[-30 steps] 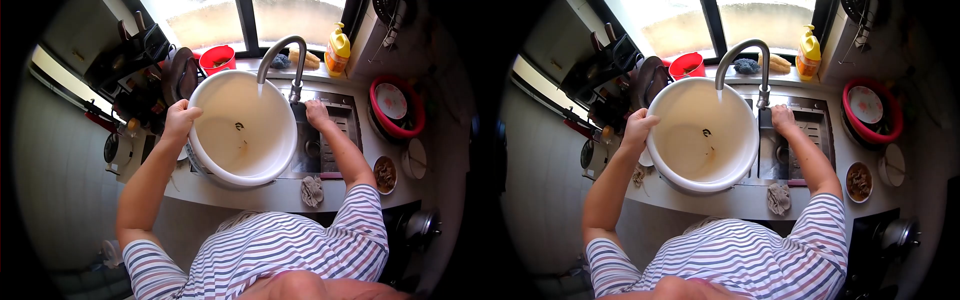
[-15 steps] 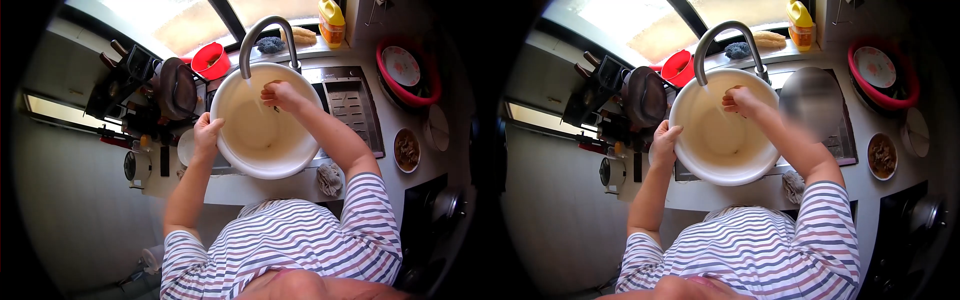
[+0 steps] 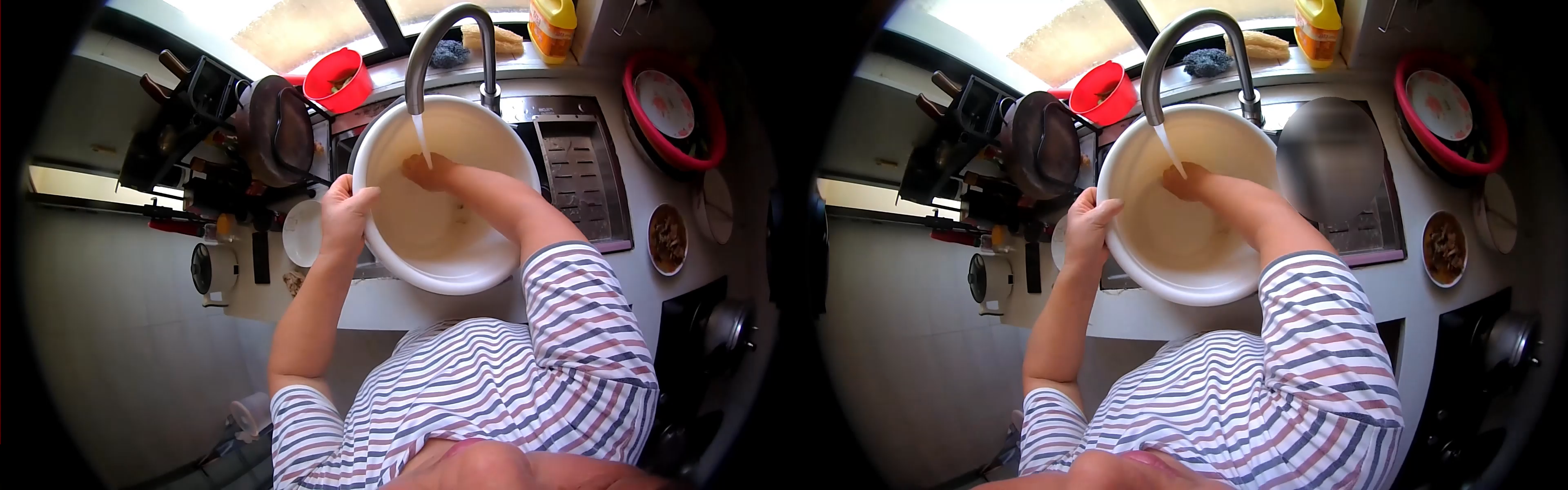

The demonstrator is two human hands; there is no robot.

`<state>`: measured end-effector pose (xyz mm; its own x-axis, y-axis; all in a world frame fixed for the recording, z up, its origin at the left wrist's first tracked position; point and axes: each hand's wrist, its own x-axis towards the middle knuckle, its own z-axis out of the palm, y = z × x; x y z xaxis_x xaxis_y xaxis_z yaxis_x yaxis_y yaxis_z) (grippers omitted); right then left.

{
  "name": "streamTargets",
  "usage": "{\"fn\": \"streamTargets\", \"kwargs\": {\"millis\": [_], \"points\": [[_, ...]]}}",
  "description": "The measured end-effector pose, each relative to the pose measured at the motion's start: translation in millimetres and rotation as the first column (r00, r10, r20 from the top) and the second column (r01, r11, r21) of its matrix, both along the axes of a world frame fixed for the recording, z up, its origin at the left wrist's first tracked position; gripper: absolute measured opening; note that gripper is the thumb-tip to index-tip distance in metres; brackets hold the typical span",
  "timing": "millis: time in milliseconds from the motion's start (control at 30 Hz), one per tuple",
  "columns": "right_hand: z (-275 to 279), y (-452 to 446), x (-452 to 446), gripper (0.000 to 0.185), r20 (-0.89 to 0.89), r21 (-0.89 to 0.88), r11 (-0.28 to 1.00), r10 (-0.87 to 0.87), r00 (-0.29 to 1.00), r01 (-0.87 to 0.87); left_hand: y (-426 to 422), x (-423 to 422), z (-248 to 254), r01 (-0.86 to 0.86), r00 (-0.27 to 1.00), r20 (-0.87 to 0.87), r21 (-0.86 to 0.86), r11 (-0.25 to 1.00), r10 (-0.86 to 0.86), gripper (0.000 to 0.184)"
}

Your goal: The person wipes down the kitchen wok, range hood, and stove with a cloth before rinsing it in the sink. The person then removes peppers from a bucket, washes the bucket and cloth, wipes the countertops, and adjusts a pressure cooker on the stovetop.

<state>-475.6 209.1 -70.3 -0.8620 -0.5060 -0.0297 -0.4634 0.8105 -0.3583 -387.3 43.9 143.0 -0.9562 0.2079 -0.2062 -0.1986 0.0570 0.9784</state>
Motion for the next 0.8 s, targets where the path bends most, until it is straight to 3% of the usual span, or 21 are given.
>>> {"fn": "streamTargets", "kwargs": {"millis": [33, 67, 100, 167, 233, 367, 467, 633, 800], "points": [[-10, 0, 7, 0.025, 0.192, -0.205, 0.943, -0.224, 0.956, 0.262, 1, 1, 2, -0.005, 1.000, 0.003, 0.003, 1.000, 0.005, 0.010], [-21, -1, 14, 0.025, 0.412, -0.342, 0.777, -0.381, 0.828, 0.528, 3, 2, 4, 0.019, 1.000, -0.007, -0.011, 1.000, -0.019, 0.009], [-33, -2, 21, 0.025, 0.411, -0.341, 0.778, -0.381, 0.828, 0.527, 4, 1, 4, 0.043, 0.999, -0.017, -0.025, 0.999, -0.043, 0.009], [-38, -2, 38, 0.024, 0.331, -0.135, 0.915, -0.320, 0.888, 0.380, 5, -1, -1, 0.043, 0.998, -0.032, -0.064, 0.997, -0.045, 0.009], [-40, -8, 55, 0.022, 0.269, 0.031, 0.974, -0.223, 0.937, 0.223, 6, -1, -4, 0.045, 0.996, -0.076, -0.099, 0.994, -0.053, 0.009], [-33, -23, 75, 0.020, 0.141, 0.291, 0.956, -0.066, 0.988, 0.022, 5, -7, -9, 0.040, 0.996, -0.074, -0.113, 0.993, -0.049, 0.009], [-30, -32, 60, 0.018, 0.071, 0.419, 0.908, 0.000, 0.997, -0.030, 4, -4, -6, 0.053, 0.997, -0.041, -0.109, 0.993, -0.058, 0.009], [-36, 0, 45, 0.019, 0.187, 0.131, 0.969, -0.232, 0.954, 0.210, 7, -1, 3, 0.096, 0.992, -0.062, -0.205, 0.974, -0.111, 0.008], [-27, -23, 45, 0.019, 0.190, 0.041, 0.977, -0.212, 0.959, 0.208, 11, -4, 4, 0.147, 0.980, -0.097, -0.237, 0.960, -0.174, 0.009]]}}
